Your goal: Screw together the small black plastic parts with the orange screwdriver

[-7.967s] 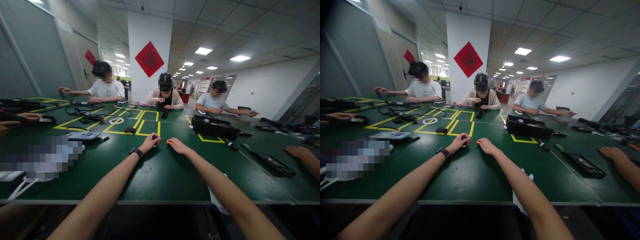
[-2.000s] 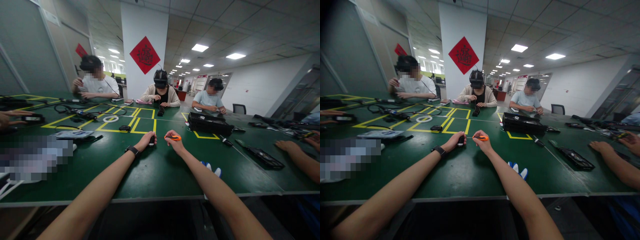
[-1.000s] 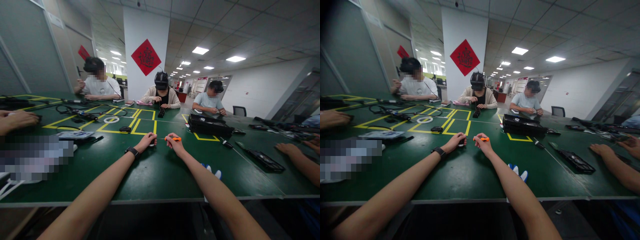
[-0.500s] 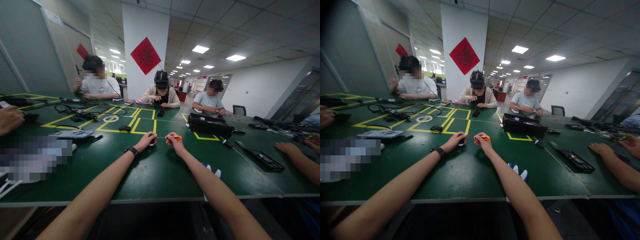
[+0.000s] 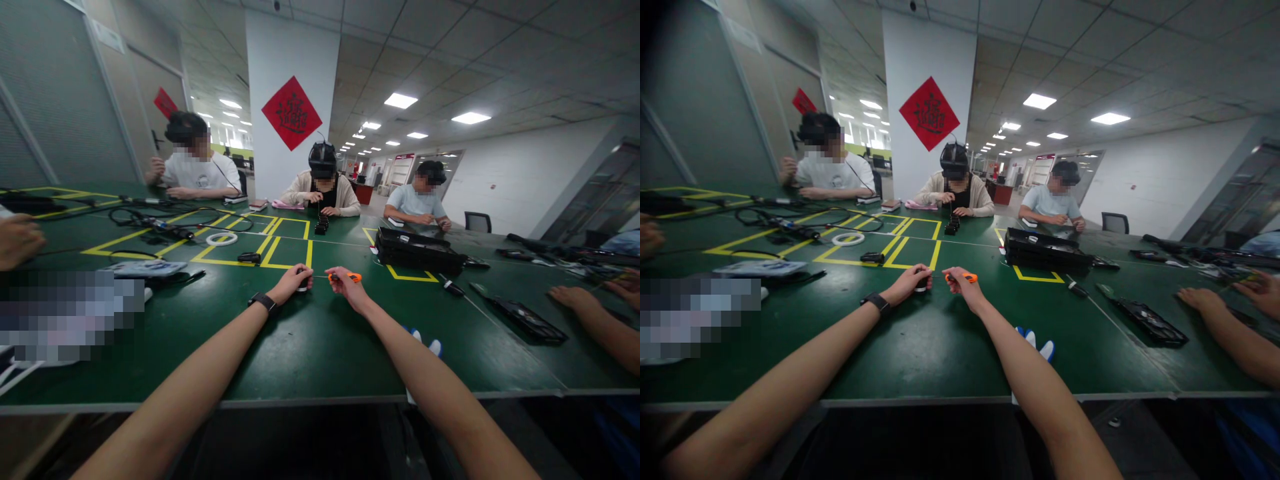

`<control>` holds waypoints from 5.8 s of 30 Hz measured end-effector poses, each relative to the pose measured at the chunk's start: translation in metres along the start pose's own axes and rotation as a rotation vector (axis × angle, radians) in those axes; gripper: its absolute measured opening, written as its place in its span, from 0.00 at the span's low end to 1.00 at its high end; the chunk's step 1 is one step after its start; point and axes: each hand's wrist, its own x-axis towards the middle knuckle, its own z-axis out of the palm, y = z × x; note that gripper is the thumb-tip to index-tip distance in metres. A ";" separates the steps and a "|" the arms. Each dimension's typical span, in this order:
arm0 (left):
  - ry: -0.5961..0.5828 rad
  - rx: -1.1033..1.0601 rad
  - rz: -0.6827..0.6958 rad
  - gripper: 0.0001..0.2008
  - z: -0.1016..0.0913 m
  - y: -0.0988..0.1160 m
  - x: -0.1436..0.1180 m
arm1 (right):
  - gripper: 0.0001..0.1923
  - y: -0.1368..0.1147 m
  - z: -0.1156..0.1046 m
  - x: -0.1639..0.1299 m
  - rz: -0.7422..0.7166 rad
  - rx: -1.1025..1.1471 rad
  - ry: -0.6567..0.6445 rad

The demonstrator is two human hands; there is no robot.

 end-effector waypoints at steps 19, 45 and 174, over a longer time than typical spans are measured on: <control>-0.034 0.029 0.028 0.13 -0.001 -0.001 0.000 | 0.16 0.004 -0.002 0.002 -0.003 0.003 0.059; -0.032 0.013 0.014 0.14 0.000 0.000 -0.002 | 0.09 0.004 -0.007 0.001 -0.017 0.122 -0.006; -0.082 0.088 0.052 0.14 0.000 0.001 -0.002 | 0.08 0.014 -0.017 0.009 0.060 0.234 0.113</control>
